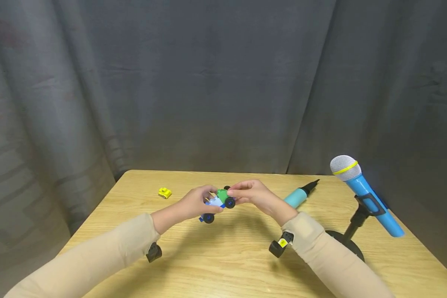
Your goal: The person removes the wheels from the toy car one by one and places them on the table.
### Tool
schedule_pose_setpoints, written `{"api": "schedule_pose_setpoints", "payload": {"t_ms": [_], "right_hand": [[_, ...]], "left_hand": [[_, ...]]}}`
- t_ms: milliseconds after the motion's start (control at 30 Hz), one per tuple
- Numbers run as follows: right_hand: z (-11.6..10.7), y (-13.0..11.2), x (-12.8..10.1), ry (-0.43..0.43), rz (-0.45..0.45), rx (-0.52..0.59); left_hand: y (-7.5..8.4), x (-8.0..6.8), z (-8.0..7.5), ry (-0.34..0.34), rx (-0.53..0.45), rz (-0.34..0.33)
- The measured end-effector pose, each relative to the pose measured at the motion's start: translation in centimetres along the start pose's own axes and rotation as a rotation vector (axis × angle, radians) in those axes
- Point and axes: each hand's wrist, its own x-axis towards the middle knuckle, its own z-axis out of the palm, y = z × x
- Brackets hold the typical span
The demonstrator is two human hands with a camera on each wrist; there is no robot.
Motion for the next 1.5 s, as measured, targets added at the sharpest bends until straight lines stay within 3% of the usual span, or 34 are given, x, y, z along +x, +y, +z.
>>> {"api": "schedule_pose_setpoints", "payload": {"t_ms": [233,433,633,1033,1267,1500], "right_hand": [[0.1,0.0,-0.1,-0.043,-0.004,0.009],[0.3,0.1,-0.6,-0.117,0.028,0.012],[1.1,0.6,-1.2,-0.202,0.003,-0.052],[3.1,0.4,-1.4,0.016,-0.112,-0.144],[3.3,-0.3,-2.1,0.062,-0.214,-0.232],[3.3,-0.9,-1.8,0.105,-0.234,-0.289]], "left_hand": [[0.1,0.3,-0.3,-0.024,-0.026,-0.049],[-0.2,0.3,-0.4,0.048,-0.058,-0.088],[-0.6,0.4,-0.1,0.065,-0.075,-0.080],[-0.7,0.4,0.1,0.120,0.023,-0.046],[-0.5,0.4,0.5,0.126,0.009,-0.037],[-0.2,0.7,0.5,0.138,-0.024,-0.022]]}}
